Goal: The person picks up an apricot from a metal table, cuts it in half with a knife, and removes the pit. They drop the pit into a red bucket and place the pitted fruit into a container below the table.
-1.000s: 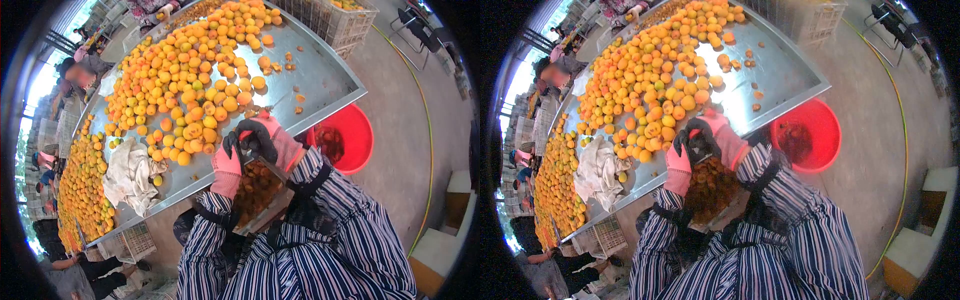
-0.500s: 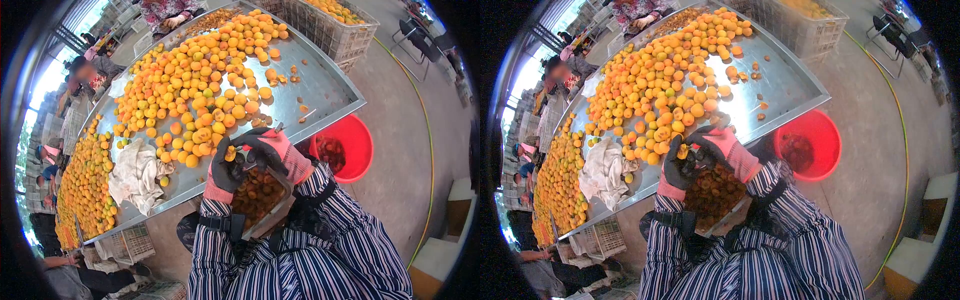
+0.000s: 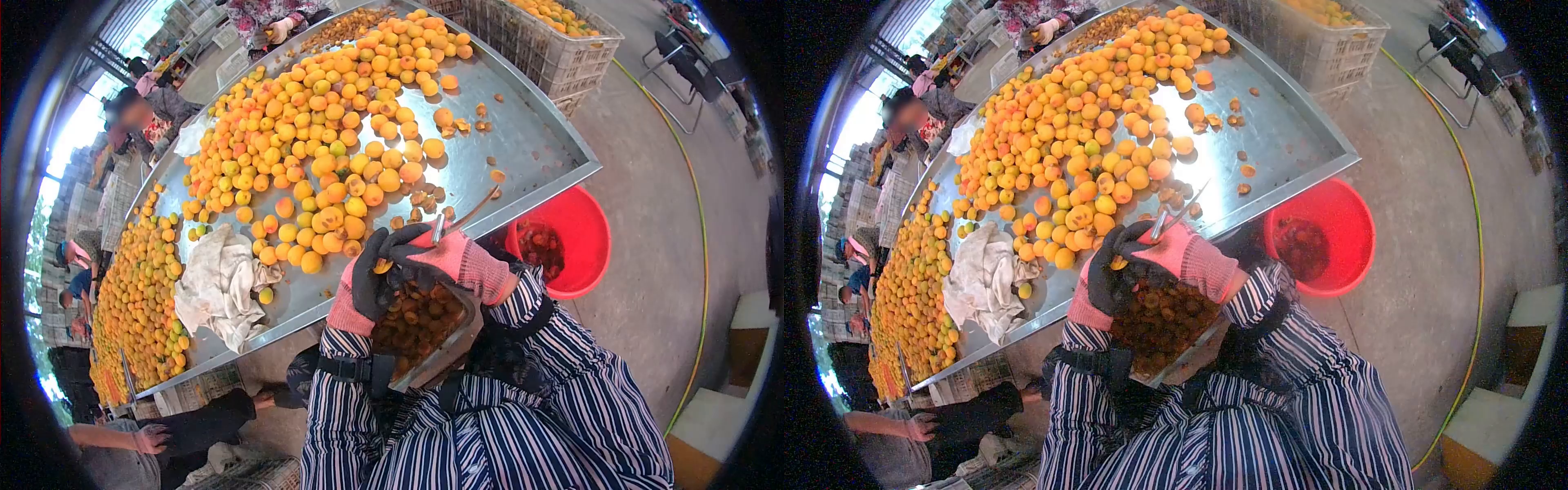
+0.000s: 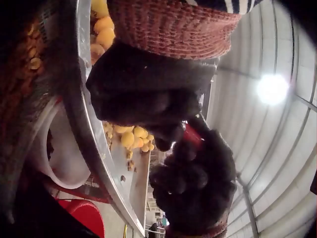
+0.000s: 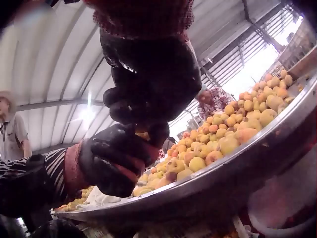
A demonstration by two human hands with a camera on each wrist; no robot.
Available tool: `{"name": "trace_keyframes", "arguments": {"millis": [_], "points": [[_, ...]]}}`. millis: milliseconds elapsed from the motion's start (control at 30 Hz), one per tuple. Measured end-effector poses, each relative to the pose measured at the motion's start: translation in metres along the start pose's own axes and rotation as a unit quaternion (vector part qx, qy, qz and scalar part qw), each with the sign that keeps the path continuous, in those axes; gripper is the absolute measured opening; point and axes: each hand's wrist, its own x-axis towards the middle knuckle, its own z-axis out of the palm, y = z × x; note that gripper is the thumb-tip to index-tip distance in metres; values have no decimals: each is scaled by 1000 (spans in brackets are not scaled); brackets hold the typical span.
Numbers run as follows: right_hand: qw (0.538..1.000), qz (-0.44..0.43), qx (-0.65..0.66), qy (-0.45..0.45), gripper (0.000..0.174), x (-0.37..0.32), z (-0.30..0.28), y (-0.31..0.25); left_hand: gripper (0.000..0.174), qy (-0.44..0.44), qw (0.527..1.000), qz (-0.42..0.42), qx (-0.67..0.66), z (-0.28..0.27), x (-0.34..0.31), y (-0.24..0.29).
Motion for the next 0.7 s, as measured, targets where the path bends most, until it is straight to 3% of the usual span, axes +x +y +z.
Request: {"name": "trace_keyframes", "arguments": {"millis": [33,67,100,133,167,233,267,300,333,367,400,433,467,500,533,567,600,700], "points": [[1000,1,1,0,27,0,1,2,46,-9,984,115,133,-1,4,0],[994,17,103,6,24,-1,1,3,46,-10,985,114,132,-4,3,2],[979,31,203,12,21,0,1,5,42,-32,997,-19,-65,-7,1,6],[952,80,296,-7,23,-4,0,7,39,-47,952,-156,-260,-9,-3,13],[951,80,297,-11,23,-3,2,8,39,-43,952,-157,-258,-10,-5,7],[920,109,375,-19,24,-3,4,6,33,-17,926,-247,-285,-11,-7,-3],[929,122,350,-2,24,-2,6,6,33,-17,926,-248,-285,-7,-6,-2],[928,123,352,-1,24,0,7,13,33,6,945,-172,-277,1,-5,-1],[888,155,432,13,22,3,9,26,33,30,959,-93,-268,8,-2,5],[842,185,507,26,21,6,8,31,33,29,959,-93,-268,10,5,9],[842,185,506,27,21,6,10,33,30,2,997,9,-74,12,15,13],[915,117,382,49,22,7,14,30,28,-27,986,110,123,13,23,13],[965,45,248,69,22,8,16,24,23,-26,977,121,174,13,26,7],[966,43,243,72,22,12,16,17,23,-26,976,127,172,8,37,-15],[996,-11,33,78,27,14,16,3,23,92,982,-136,-97,3,47,-41],[979,-64,-175,78,31,16,19,-3,25,197,834,-379,-350,0,47,-65],[972,-52,-215,76,36,20,24,2,26,210,835,-319,-396,6,49,-36],[973,-87,-190,103,36,19,30,20,31,253,800,-331,-432,11,56,-48]]}}
